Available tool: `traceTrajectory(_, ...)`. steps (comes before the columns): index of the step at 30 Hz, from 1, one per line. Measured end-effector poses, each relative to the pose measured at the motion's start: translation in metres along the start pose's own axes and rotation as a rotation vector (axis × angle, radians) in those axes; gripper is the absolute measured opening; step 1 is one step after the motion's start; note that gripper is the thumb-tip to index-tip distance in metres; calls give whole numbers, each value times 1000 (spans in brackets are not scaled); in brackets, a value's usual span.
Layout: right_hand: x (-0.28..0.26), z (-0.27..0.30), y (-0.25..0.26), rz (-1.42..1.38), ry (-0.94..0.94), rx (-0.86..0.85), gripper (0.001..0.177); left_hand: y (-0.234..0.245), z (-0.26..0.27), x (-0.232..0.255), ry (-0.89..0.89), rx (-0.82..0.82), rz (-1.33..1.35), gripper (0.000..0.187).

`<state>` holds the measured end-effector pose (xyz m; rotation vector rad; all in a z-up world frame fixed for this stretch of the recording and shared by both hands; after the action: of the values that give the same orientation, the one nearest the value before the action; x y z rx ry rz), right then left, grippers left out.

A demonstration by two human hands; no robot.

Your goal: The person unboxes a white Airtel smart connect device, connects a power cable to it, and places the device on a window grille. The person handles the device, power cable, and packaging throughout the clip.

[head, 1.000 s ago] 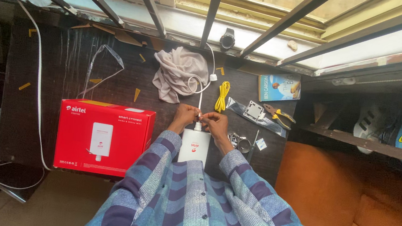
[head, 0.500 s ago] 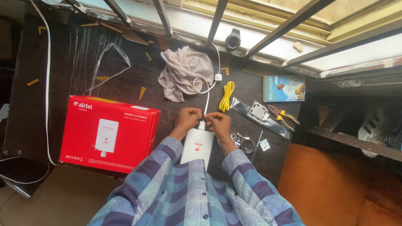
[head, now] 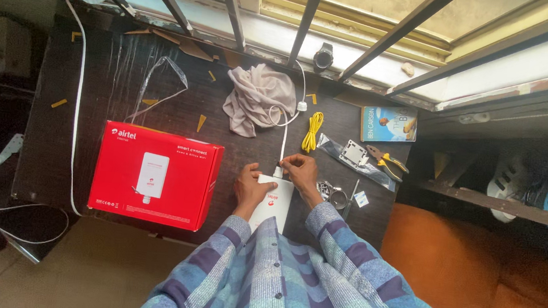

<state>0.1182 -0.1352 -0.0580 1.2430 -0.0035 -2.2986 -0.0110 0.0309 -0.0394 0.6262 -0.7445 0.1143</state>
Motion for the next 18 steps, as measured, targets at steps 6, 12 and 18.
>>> traceTrajectory(6, 13, 8, 6, 59, -27, -19, 53, -16, 7, -31, 222, -239, 43, 49)
traceTrajectory(12, 10, 26, 6, 171, 173, -227, 62, -21, 7, -16, -15, -338, 372, 47)
traceTrajectory(18, -51, 79, 18, 210, 266, -209, 53, 14, 28, 21, -267, -249, 320, 46)
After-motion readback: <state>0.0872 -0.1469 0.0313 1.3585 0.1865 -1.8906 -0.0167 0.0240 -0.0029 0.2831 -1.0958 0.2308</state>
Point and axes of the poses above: each hand's wrist, its own z-axis away from the middle knuckle, its own y-axis out of the back of the hand, x = y × z, the point moved 10 cm from there along -z, towards the middle knuckle, and after that the axes turned 1 degree about -x, right-handed, at the moved point
